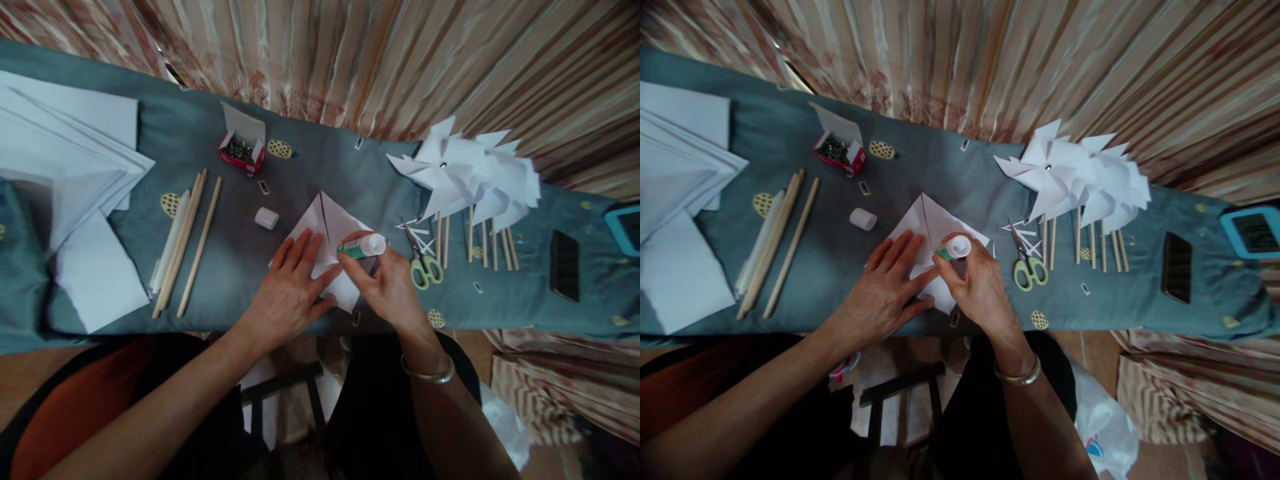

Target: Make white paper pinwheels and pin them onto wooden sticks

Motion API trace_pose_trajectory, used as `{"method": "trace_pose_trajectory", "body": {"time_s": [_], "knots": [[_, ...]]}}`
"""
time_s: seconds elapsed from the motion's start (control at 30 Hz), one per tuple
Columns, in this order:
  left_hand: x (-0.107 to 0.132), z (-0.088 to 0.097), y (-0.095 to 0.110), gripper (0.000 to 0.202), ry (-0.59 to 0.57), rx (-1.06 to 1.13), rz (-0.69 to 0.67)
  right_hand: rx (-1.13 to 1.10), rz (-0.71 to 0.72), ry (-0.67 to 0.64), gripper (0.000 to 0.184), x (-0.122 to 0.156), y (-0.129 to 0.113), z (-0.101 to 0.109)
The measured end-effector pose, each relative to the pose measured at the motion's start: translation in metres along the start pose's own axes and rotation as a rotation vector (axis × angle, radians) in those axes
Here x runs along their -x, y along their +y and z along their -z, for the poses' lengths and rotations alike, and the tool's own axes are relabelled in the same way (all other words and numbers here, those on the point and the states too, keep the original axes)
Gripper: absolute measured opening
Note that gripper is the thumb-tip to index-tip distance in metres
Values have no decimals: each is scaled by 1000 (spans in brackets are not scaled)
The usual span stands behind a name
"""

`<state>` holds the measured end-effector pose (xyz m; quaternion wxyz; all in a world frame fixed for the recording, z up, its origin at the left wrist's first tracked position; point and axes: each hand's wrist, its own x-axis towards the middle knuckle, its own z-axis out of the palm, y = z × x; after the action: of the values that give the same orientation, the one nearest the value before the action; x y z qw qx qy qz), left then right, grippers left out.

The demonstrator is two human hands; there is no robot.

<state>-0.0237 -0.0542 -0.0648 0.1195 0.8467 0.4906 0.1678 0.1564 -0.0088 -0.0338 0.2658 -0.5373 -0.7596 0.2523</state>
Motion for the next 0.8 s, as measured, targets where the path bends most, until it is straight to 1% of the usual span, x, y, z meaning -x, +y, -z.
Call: {"method": "trace_pose_trajectory", "body": {"time_s": [0.4,0.57,0.8], "knots": [[0,-2,1,54,5,3,6,-12,-33,27,19,-4,-3,-2],[0,-1,1,53,-3,10,9,-28,-21,51,19,-6,-1,-5],[-1,-1,1,56,-2,18,9,-17,-22,46,22,-9,0,-6]]}}
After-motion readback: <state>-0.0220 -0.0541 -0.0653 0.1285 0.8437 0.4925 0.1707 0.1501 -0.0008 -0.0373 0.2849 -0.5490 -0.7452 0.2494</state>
